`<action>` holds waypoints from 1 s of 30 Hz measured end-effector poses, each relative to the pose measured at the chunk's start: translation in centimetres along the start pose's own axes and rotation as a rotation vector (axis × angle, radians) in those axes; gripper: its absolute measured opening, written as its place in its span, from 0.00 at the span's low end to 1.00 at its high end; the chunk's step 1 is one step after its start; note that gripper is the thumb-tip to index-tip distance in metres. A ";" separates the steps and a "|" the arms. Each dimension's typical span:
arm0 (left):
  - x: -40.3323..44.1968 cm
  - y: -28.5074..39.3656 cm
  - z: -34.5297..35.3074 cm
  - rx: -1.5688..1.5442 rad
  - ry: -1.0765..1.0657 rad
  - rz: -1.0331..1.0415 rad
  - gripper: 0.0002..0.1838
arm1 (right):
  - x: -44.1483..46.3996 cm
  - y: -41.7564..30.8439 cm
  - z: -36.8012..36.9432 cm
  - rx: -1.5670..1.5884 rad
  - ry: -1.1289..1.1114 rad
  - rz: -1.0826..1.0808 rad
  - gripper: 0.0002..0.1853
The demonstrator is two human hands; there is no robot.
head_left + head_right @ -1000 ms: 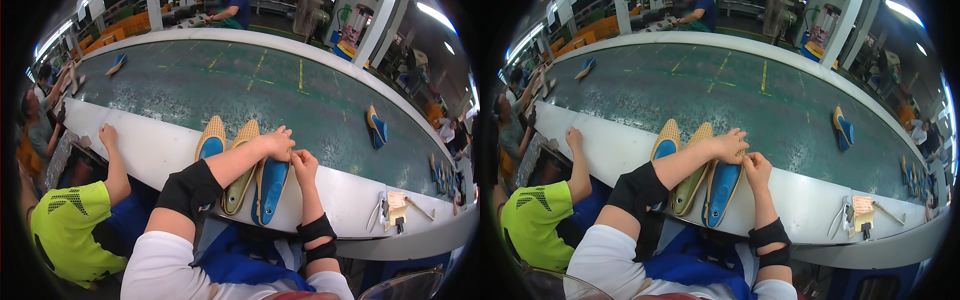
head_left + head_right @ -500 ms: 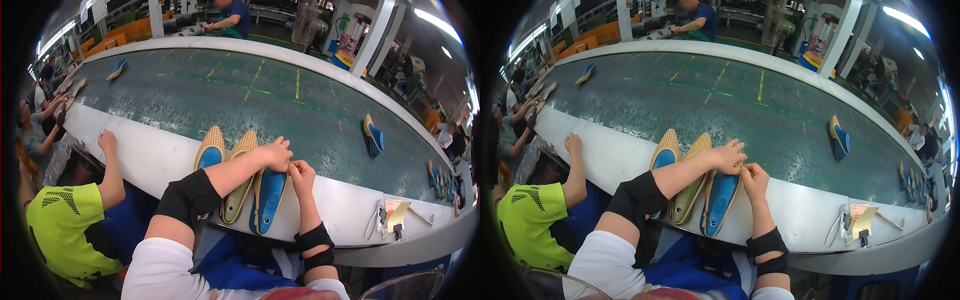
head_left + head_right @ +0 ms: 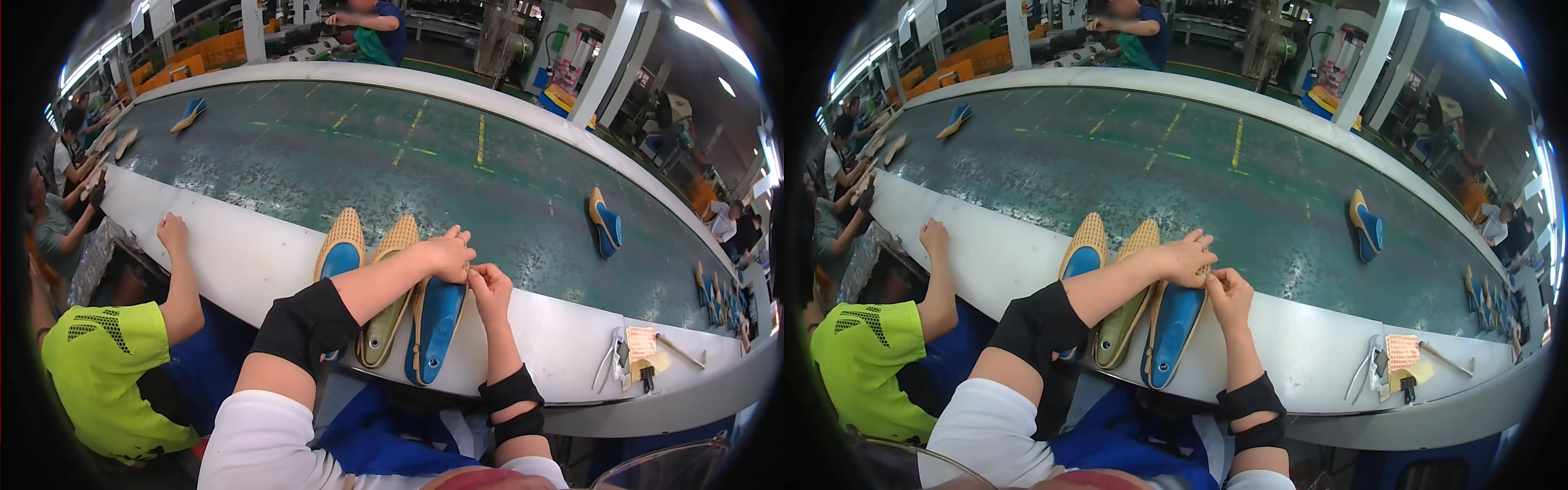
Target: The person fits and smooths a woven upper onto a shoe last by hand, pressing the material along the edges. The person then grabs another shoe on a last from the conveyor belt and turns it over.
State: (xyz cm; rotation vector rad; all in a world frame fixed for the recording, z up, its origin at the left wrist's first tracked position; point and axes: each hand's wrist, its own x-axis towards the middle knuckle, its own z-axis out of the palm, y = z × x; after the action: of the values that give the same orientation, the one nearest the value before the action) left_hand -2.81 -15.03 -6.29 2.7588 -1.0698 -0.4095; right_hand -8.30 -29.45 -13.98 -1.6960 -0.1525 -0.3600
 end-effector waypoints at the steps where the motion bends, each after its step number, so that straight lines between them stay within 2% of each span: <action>1: 0.1 0.1 0.0 0.016 -0.003 0.001 0.30 | -0.1 0.0 -0.1 0.000 0.001 0.006 0.07; 15: 0.6 0.1 0.5 -0.008 0.041 0.016 0.29 | 0.0 -0.1 -0.6 -0.041 -0.009 -0.004 0.06; 18: 1.3 -0.5 1.2 0.027 0.085 0.088 0.28 | 0.2 0.1 -0.7 -0.058 -0.013 -0.006 0.07; 20: 0.4 0.1 1.1 -0.023 0.080 0.060 0.28 | -0.1 -0.4 -0.4 0.034 0.003 0.015 0.07; 30: 0.6 0.4 0.2 0.005 0.028 0.020 0.29 | 0.1 -0.2 -0.7 -0.042 0.012 -0.004 0.08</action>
State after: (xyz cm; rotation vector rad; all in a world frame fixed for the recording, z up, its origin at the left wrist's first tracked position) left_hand -2.69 -15.73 -6.50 2.7469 -1.0925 -0.3657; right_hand -8.39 -30.13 -13.66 -1.7347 -0.1403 -0.3790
